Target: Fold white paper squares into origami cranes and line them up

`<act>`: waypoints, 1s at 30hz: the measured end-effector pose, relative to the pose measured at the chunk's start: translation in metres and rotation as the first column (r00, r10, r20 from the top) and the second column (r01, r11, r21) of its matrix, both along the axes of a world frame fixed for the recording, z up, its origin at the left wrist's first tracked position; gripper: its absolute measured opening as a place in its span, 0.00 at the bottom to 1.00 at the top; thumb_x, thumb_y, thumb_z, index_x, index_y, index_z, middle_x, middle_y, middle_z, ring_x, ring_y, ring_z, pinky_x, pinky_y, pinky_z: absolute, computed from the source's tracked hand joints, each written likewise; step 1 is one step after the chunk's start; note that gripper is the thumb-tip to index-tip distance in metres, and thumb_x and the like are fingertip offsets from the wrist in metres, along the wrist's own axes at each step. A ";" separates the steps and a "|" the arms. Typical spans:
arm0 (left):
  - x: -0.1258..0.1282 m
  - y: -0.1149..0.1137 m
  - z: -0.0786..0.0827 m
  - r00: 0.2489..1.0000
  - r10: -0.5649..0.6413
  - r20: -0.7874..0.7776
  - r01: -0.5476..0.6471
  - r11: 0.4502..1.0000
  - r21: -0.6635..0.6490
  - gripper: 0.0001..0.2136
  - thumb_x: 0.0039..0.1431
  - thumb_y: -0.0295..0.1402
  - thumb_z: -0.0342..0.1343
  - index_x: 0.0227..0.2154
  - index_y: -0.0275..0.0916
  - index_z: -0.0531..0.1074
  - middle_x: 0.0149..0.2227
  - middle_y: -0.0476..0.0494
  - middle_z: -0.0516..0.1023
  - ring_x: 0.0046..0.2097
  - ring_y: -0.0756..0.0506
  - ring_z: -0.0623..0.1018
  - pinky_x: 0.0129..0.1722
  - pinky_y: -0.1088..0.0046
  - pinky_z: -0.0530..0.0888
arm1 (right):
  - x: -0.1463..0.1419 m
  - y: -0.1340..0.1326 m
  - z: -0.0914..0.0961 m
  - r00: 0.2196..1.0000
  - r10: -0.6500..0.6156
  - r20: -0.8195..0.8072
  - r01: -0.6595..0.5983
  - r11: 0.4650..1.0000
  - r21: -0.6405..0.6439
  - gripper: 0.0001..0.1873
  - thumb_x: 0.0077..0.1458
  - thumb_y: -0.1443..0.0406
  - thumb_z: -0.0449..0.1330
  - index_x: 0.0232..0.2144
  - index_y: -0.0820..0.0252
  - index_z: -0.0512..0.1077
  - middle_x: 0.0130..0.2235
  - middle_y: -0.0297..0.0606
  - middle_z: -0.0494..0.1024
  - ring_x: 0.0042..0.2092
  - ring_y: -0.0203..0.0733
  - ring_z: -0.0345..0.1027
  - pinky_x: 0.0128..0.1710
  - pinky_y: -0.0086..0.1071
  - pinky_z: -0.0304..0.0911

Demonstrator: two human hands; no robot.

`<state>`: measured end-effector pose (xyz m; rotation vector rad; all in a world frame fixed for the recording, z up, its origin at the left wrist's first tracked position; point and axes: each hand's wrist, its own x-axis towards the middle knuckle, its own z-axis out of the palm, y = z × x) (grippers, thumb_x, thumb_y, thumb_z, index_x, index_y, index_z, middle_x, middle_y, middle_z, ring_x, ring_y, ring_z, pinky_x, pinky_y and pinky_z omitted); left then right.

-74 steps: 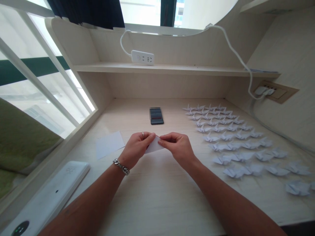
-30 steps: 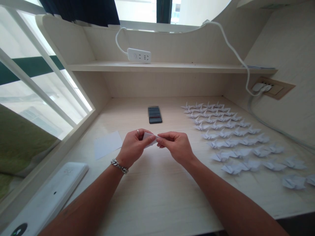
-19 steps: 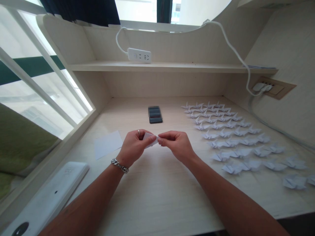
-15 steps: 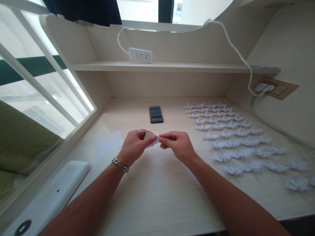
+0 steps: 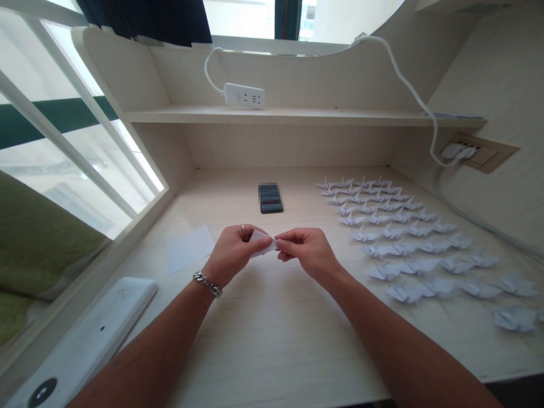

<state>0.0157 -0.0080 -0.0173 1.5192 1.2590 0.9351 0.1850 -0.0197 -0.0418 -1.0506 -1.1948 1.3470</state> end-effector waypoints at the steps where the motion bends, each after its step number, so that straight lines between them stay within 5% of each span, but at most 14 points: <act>1: 0.000 0.000 0.000 1.000 -0.007 0.013 0.007 1.000 -0.009 0.12 0.45 0.38 0.63 0.28 0.32 0.78 0.23 0.46 0.75 0.27 0.50 0.70 0.26 0.74 0.65 | 0.000 0.000 0.001 1.000 0.003 -0.007 -0.003 1.000 -0.011 0.15 0.36 0.59 0.72 0.27 0.64 0.79 0.20 0.34 0.77 0.23 0.34 0.70 0.26 0.29 0.69; 11: -0.001 0.001 0.000 0.995 0.025 0.099 -0.020 0.999 -0.046 0.12 0.45 0.39 0.64 0.28 0.32 0.78 0.22 0.47 0.75 0.26 0.51 0.70 0.26 0.75 0.65 | 0.009 0.007 0.001 0.989 -0.094 -0.112 0.087 0.994 -0.064 0.17 0.40 0.57 0.70 0.31 0.63 0.76 0.26 0.37 0.79 0.25 0.34 0.72 0.28 0.29 0.70; 22: 0.002 -0.002 0.003 0.997 0.026 0.075 -0.023 0.999 -0.037 0.13 0.45 0.39 0.64 0.27 0.33 0.78 0.21 0.47 0.76 0.25 0.50 0.71 0.25 0.75 0.65 | 0.000 -0.001 -0.005 0.997 -0.035 0.064 0.022 0.980 0.199 0.13 0.45 0.59 0.68 0.31 0.63 0.78 0.26 0.37 0.79 0.27 0.37 0.71 0.31 0.32 0.69; 30: 0.004 -0.003 0.002 0.999 0.018 0.047 -0.017 1.000 -0.017 0.12 0.45 0.39 0.64 0.26 0.33 0.78 0.20 0.48 0.75 0.24 0.50 0.70 0.24 0.75 0.65 | 0.000 0.001 0.000 1.000 -0.009 -0.009 0.010 0.999 0.043 0.15 0.42 0.56 0.69 0.26 0.64 0.77 0.22 0.36 0.77 0.23 0.35 0.69 0.25 0.30 0.68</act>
